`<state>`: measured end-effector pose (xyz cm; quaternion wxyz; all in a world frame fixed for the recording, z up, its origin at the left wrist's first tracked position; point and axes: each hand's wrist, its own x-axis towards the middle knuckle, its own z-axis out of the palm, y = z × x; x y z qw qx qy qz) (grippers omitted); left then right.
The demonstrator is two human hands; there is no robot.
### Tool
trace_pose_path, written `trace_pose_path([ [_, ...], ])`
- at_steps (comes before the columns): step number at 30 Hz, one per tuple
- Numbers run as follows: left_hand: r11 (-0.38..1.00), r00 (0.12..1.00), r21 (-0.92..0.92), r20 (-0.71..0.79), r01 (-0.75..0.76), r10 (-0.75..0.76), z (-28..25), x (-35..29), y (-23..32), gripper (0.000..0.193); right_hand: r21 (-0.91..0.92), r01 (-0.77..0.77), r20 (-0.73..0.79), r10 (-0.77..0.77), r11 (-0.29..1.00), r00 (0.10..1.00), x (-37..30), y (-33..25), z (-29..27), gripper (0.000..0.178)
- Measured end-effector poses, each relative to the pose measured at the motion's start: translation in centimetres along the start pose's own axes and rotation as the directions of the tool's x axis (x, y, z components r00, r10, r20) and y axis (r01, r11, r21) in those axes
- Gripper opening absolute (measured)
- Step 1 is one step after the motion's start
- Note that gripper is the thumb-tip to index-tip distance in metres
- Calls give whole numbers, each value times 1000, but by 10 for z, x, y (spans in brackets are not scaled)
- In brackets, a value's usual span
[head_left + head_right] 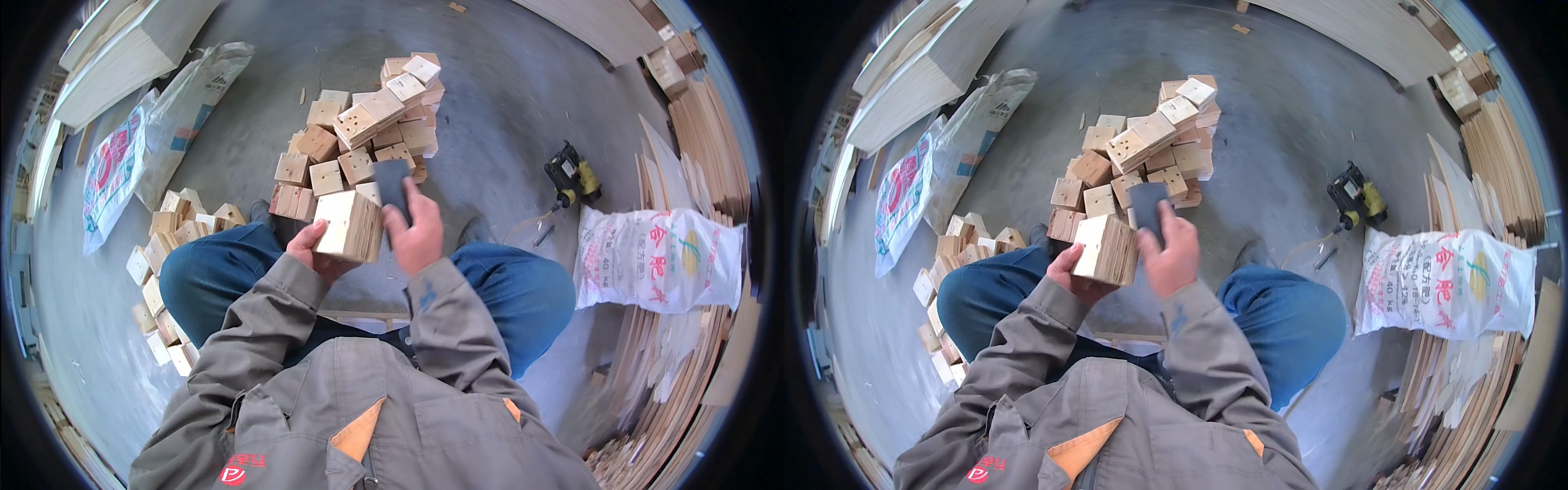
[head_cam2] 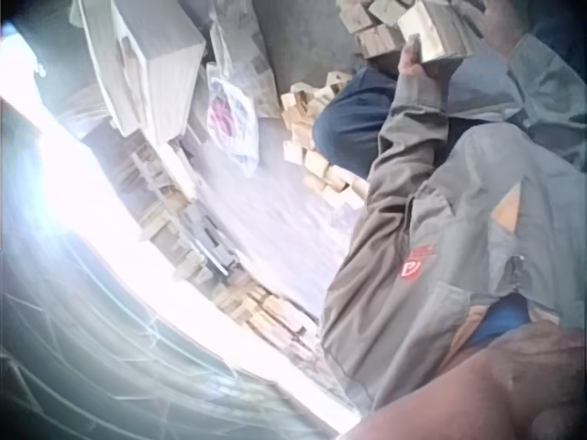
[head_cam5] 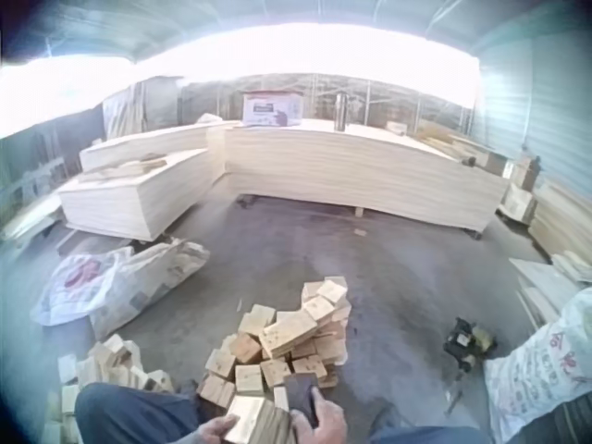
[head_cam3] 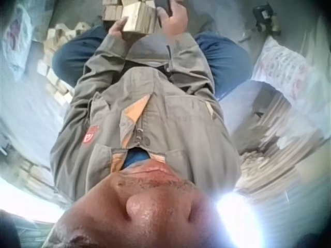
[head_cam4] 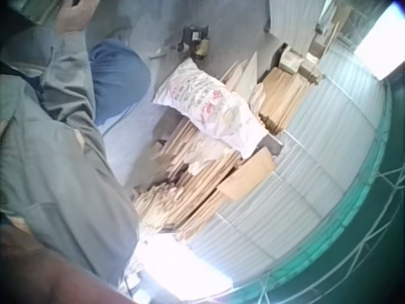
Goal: The person sits on the floor and sands small wooden blocks one by one using a sanding block. They pick up a block, sand its edges and faces, and place it on a pile of finished pieces.
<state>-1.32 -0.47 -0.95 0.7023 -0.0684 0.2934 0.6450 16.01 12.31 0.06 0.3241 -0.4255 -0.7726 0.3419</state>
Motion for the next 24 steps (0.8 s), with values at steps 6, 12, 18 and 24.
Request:
trace_pose_path([
  [6,1000,981,7,195,-22,20,22,-5,-4,71,566,-364,-71,484,739,872,2,61,4,63],
  [12,995,999,-98,17,-27,29,15,-2,-2,64,581,-422,-3,521,696,854,-4,36,-4,58],
  [18,985,995,-147,-55,-92,85,9,9,1,61,614,-286,45,329,735,943,-5,22,6,60],
  [24,979,987,-143,-83,-146,135,2,12,4,60,151,217,110,-234,965,966,-19,-28,-12,61],
])
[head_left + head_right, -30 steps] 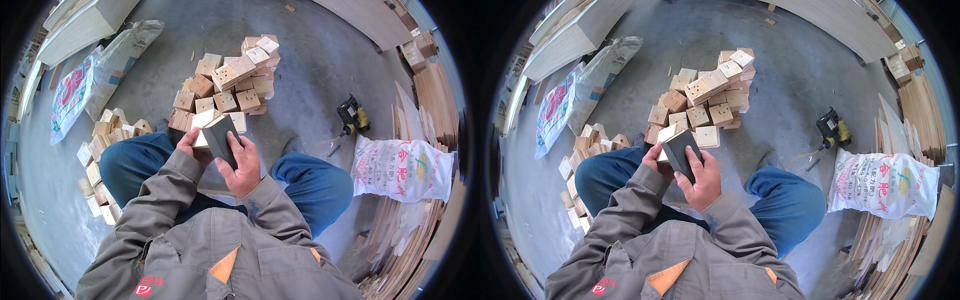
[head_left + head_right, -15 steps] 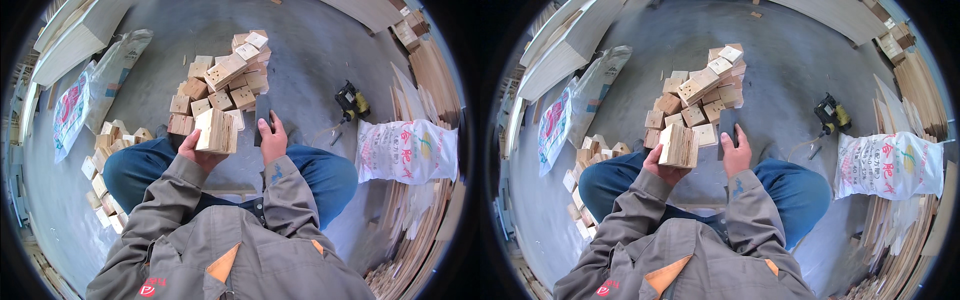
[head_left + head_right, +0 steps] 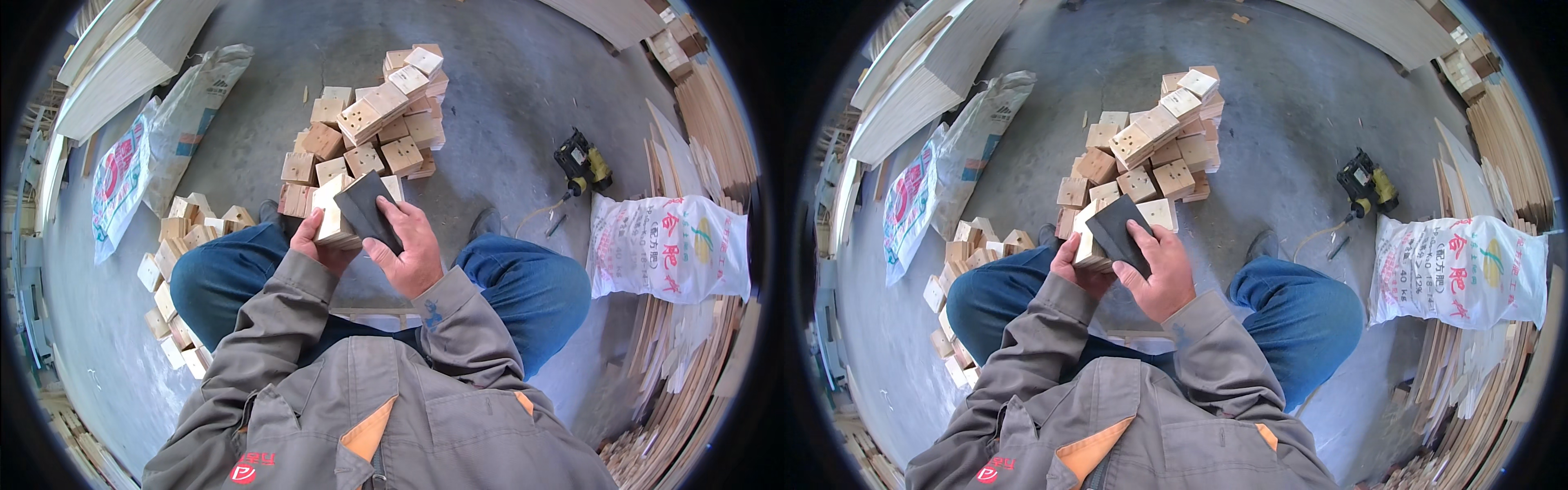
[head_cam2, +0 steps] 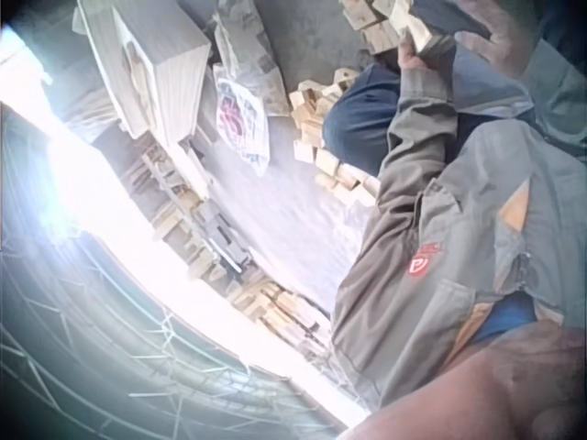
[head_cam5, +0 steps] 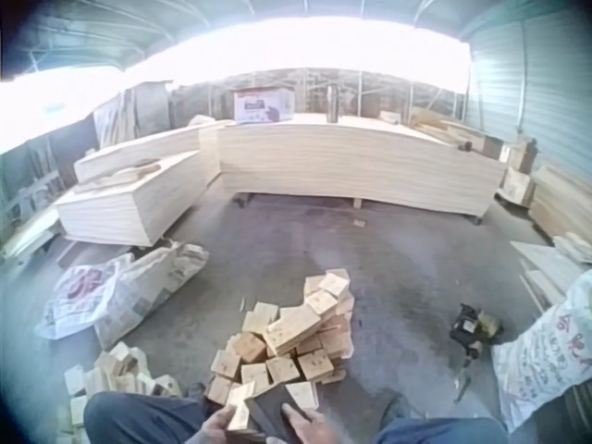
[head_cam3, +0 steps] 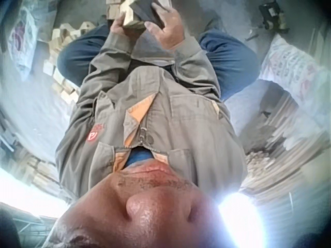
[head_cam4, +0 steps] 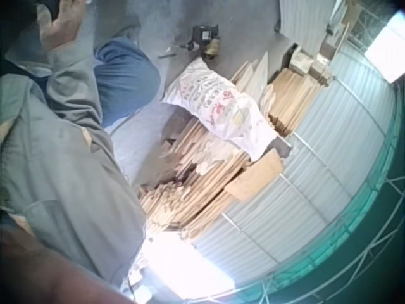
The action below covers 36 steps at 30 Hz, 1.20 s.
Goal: The person sits on the floor and sands small wooden blocks one by one using a sanding block. They pick up a block, sand its edges and faces, and place it on a pile of finished pieces.
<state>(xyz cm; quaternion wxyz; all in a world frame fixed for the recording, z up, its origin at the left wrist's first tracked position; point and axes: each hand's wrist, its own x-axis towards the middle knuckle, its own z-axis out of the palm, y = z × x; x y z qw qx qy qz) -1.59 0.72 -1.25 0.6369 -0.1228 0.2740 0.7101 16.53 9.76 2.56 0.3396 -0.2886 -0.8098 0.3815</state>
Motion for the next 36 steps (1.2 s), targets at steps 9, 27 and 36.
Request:
trace_pose_path([
  [9,985,973,114,175,133,-152,7,-14,-7,73,477,-418,-183,552,773,813,7,67,-3,61],
  [27,984,983,0,45,177,-177,27,-9,-2,70,296,-476,6,497,828,868,1,51,-6,55],
  [36,977,950,0,234,213,-207,19,-3,2,65,850,-301,137,372,432,918,14,10,-27,51],
])
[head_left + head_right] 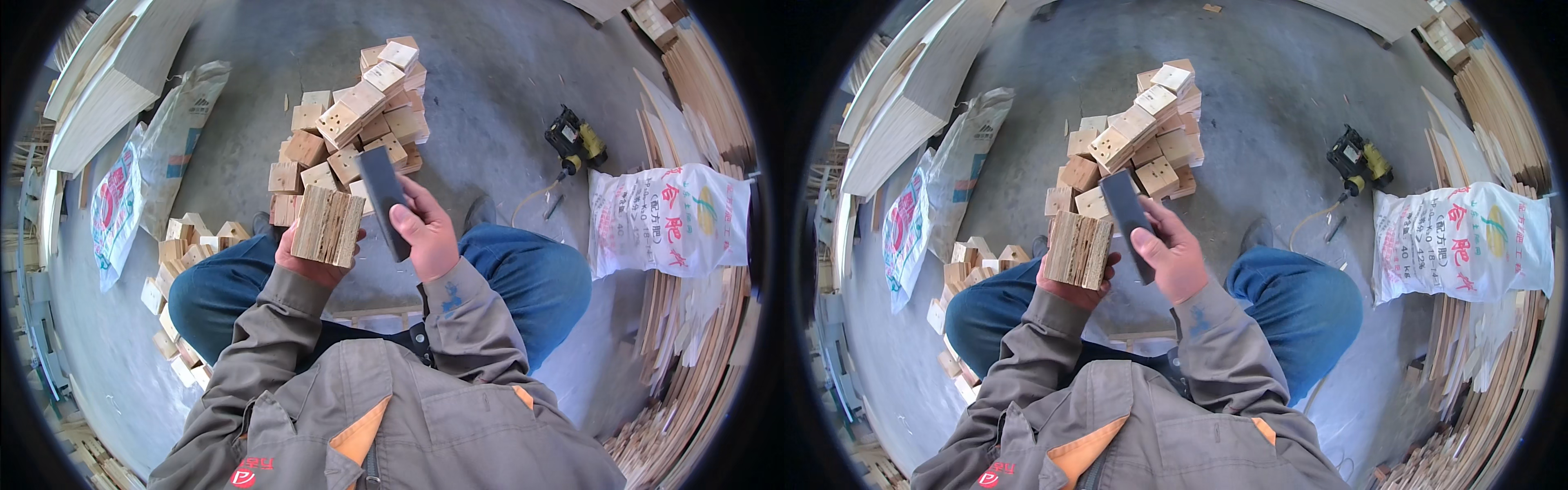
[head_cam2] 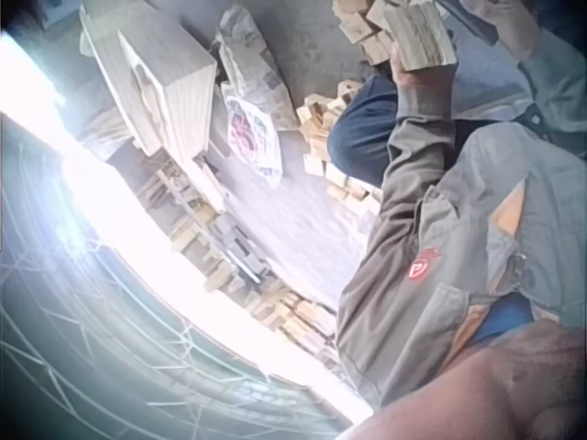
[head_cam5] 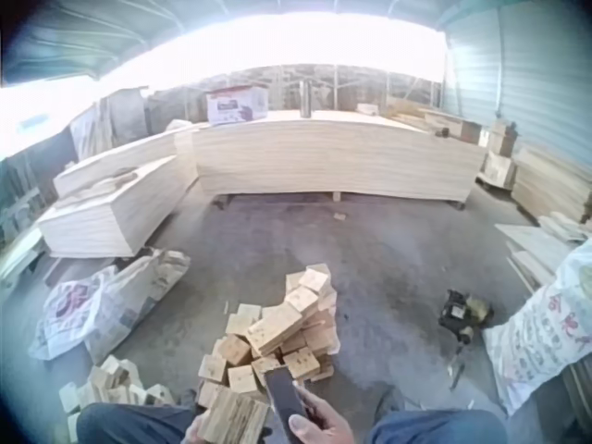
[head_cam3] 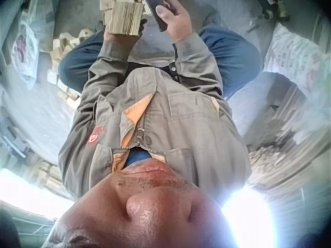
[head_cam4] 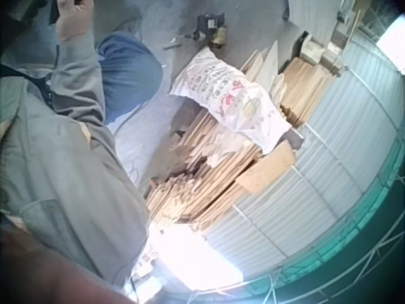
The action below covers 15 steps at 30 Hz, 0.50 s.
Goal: The person sits on the floor and sands small wooden blocks one by one using a sanding block. They pick up a block, sand its edges and faces, and place it on a pile of finished pieces.
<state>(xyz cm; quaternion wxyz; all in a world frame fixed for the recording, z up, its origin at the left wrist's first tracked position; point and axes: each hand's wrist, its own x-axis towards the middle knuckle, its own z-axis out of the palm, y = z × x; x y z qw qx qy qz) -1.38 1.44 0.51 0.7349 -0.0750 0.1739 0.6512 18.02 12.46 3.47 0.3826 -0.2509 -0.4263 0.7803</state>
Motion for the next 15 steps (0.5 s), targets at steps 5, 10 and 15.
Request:
trace_pose_path([
  [5,999,999,47,-27,-20,21,-3,0,2,67,-48,-274,-16,273,961,962,5,5,-6,50],
  [10,988,994,148,-84,-51,64,-17,0,-1,74,-200,-281,-107,265,938,958,7,10,-23,51],
  [15,982,993,165,-61,-87,98,-25,1,-5,72,83,-219,15,219,972,976,-2,-31,-12,52],
])
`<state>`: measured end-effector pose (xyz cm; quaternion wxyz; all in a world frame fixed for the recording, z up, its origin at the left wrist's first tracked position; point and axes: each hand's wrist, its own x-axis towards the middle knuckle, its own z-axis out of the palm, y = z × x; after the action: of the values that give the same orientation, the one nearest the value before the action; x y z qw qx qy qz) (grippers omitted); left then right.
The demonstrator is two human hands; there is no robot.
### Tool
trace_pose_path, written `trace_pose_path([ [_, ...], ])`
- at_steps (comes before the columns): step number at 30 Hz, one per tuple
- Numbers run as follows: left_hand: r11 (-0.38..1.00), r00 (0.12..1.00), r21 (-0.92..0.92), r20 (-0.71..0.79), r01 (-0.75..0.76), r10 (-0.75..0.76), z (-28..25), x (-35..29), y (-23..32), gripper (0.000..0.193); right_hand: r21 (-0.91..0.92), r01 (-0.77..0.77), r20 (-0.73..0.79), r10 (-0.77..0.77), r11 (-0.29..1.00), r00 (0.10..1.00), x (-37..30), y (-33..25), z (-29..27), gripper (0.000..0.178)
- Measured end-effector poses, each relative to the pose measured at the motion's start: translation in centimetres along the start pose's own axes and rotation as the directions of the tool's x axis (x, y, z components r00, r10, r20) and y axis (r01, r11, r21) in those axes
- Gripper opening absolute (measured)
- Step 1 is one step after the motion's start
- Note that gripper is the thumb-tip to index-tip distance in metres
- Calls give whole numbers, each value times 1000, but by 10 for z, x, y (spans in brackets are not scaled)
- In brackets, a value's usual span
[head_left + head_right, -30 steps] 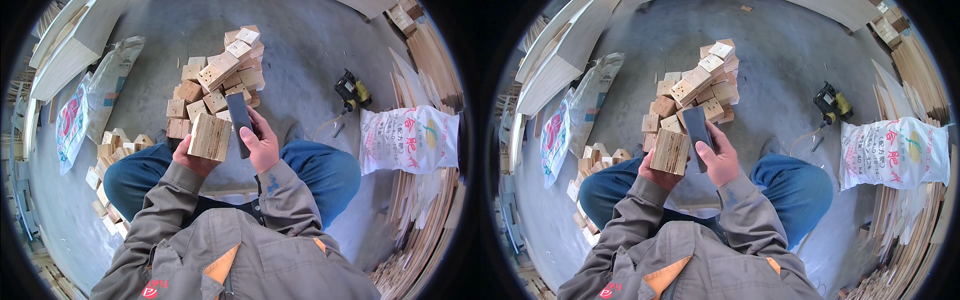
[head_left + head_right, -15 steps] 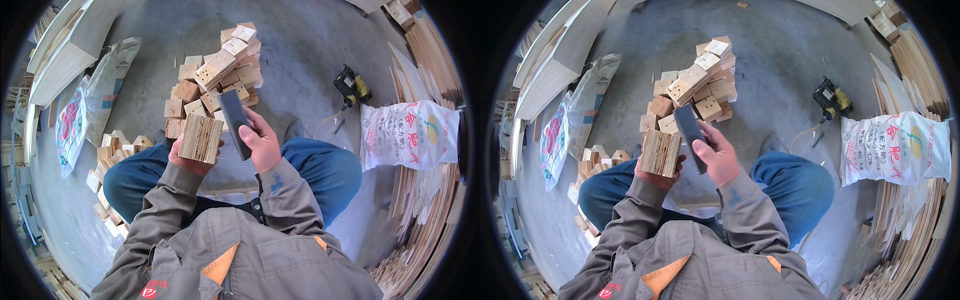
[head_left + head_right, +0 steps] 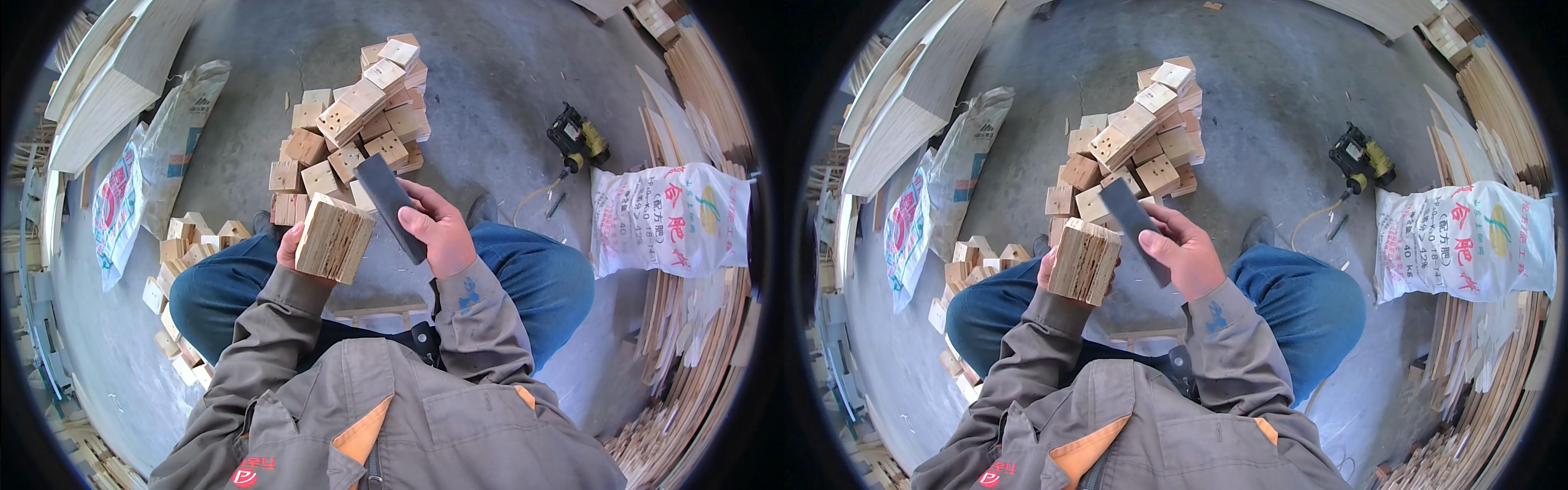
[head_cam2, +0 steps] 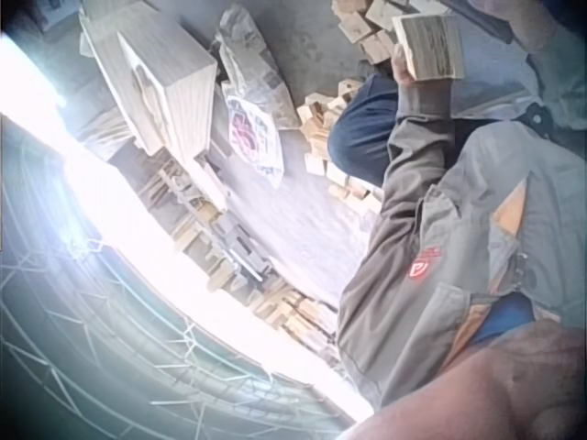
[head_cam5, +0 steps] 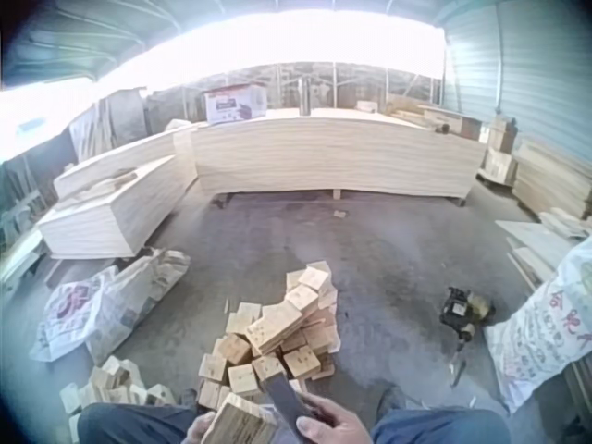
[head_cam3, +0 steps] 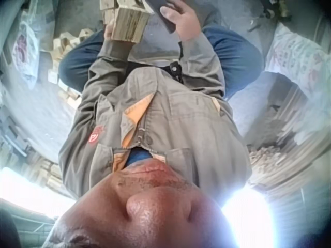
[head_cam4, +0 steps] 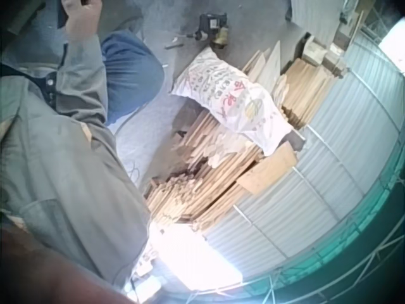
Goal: The person sits on the floor and sands small wooden blocks one by one using a sanding block. They pick up a block, sand its edges and faces, and place it on a pile of finished pieces.
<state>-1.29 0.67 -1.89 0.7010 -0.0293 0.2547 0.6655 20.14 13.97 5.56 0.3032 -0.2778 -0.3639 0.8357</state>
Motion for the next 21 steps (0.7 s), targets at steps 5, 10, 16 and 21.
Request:
trace_pose_path([
  [5,998,997,12,-20,-69,69,11,-4,3,72,-182,-7,91,24,983,996,1,3,0,56],
  [10,993,998,108,46,-51,46,-6,-3,10,76,-215,-105,-16,104,971,994,12,26,-13,51],
  [16,993,996,90,33,-82,80,-2,4,3,77,-180,-105,-90,90,978,992,15,33,-15,49],
  [21,989,991,77,39,-130,127,6,8,-2,83,-139,-69,-96,56,988,994,17,37,-12,49],
])
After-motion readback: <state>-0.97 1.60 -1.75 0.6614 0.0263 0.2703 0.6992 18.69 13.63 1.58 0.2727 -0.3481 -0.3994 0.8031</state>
